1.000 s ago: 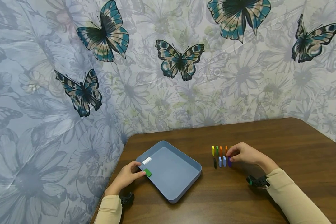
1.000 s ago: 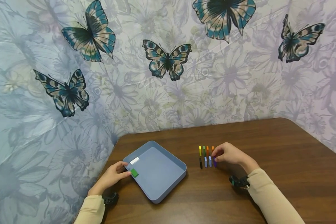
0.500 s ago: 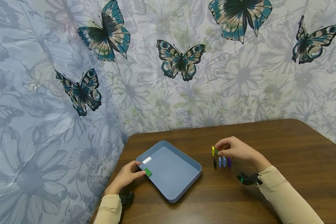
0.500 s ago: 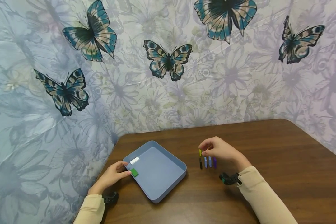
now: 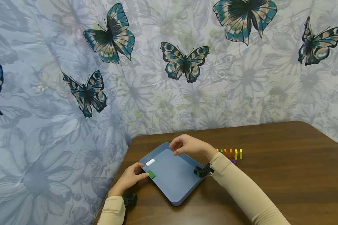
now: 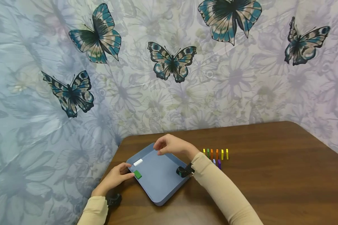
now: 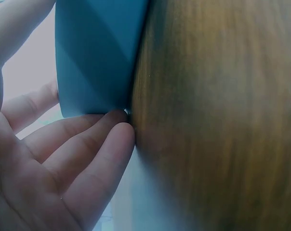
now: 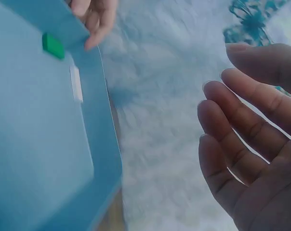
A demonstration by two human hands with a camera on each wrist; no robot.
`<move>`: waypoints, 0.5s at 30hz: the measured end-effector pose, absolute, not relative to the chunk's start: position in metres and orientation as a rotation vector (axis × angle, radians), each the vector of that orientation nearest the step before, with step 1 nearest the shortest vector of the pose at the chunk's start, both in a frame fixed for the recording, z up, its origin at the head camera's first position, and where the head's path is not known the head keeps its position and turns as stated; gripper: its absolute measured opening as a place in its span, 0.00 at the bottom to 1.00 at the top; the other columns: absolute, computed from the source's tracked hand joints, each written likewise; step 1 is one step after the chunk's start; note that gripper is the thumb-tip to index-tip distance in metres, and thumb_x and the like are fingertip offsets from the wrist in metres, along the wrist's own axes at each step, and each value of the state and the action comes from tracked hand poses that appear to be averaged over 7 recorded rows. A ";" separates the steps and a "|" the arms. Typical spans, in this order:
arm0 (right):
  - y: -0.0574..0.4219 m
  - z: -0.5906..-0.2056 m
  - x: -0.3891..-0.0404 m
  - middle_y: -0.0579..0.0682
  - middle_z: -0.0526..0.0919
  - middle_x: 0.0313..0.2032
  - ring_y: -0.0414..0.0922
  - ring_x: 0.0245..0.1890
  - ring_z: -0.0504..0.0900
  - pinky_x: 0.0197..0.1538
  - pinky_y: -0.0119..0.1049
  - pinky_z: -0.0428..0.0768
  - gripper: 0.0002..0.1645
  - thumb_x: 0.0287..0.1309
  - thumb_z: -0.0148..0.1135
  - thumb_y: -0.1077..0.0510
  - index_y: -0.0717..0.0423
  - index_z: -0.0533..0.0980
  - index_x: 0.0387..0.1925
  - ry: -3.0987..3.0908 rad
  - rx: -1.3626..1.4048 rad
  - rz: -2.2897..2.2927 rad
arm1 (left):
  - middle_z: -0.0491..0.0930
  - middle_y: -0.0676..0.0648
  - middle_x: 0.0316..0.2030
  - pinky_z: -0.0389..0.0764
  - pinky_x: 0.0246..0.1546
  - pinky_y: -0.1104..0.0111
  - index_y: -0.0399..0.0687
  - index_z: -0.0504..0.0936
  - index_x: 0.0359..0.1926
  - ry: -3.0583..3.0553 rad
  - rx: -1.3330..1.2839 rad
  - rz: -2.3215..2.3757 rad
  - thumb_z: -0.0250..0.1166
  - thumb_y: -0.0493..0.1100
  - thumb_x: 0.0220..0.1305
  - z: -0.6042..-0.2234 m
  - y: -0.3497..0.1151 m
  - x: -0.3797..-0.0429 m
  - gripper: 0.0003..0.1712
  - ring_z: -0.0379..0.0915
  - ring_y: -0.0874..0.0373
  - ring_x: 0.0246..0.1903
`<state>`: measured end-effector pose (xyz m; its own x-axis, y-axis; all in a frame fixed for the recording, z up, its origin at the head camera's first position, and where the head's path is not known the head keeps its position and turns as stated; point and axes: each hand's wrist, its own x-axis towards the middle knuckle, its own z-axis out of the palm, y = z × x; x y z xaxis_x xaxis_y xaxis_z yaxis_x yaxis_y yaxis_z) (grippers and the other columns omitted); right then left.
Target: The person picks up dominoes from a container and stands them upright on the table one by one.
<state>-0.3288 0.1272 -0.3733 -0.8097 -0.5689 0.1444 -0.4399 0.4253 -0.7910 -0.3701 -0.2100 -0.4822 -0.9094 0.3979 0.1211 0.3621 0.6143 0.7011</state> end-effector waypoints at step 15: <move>0.043 -0.418 -0.386 0.62 0.82 0.55 0.48 0.52 0.82 0.51 0.37 0.84 0.20 0.60 0.67 0.67 0.64 0.79 0.55 2.391 -0.838 -1.186 | 0.77 0.35 0.62 0.76 0.61 0.46 0.39 0.77 0.58 2.709 0.662 1.238 0.74 0.52 0.60 -0.483 -0.211 -0.372 0.32 0.73 0.35 0.63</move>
